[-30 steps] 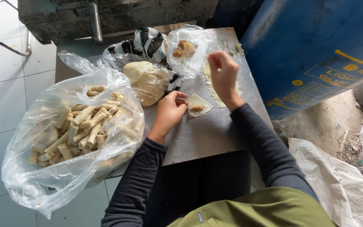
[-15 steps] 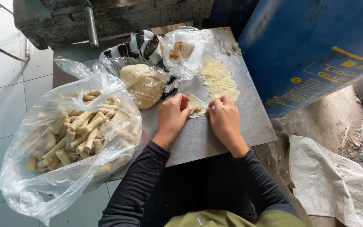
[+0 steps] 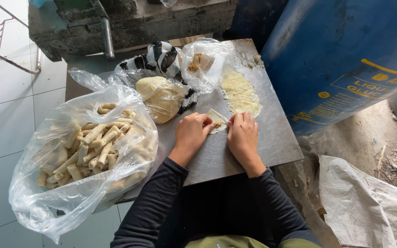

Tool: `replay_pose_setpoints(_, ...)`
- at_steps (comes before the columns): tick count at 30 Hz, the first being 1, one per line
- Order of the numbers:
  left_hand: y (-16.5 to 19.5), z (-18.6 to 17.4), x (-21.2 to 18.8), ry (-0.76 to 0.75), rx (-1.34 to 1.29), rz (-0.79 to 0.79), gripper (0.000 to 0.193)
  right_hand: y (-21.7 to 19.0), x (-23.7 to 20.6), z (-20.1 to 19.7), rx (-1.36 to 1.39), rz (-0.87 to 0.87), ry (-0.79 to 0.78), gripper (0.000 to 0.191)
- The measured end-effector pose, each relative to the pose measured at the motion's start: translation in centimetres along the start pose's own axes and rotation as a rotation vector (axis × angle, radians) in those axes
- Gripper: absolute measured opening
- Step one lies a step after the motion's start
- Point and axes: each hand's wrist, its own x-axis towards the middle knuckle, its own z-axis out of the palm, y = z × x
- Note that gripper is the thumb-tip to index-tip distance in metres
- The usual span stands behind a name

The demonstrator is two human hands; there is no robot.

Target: The person tears pieces from a sheet of soft dough on a metal table, rolls each piece between their fingers into a short cylinder, and places the finished roll into a plastic bag filled with similar rolled dough tubes. They repeat this rolling cycle continuously throughout the clip.

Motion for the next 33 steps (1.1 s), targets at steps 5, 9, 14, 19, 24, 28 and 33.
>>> replay_pose_setpoints(5, -0.2, 0.2, 0.1, 0.008, 0.016, 0.017, 0.015, -0.1, -0.2, 0.3, 0.311, -0.080, 0.051, 0.009)
replay_pose_setpoints(9, -0.5, 0.2, 0.2, 0.008, 0.011, 0.040, 0.016, -0.8, -0.4, 0.2, 0.477, -0.107, -0.002, 0.024)
replay_pose_setpoints(14, -0.9, 0.3, 0.2, 0.001, 0.036, 0.076, 0.014, -1.2, -0.4, -0.1, 0.526, -0.168, -0.034, 0.029)
replay_pose_setpoints(19, -0.9, 0.4, 0.3, 0.002, 0.038, 0.082, 0.016, -0.9, -0.4, -0.1, 0.494, -0.129, 0.013, 0.030)
replay_pose_setpoints(24, -0.6, 0.1, 0.3, -0.010, 0.025, 0.095, 0.016, -0.7, -0.4, 0.4, 0.487, -0.170, 0.008, 0.028)
replay_pose_setpoints(28, -1.3, -0.5, 0.5, -0.108, -0.094, 0.121, 0.029, -0.7, -0.3, 0.8, 0.475, -0.234, -0.030, 0.028)
replay_pose_setpoints(33, -1.9, 0.0, 0.7, -0.085, -0.053, 0.146, 0.019, -0.7, -0.4, 0.7, 0.427, -0.258, -0.034, 0.022)
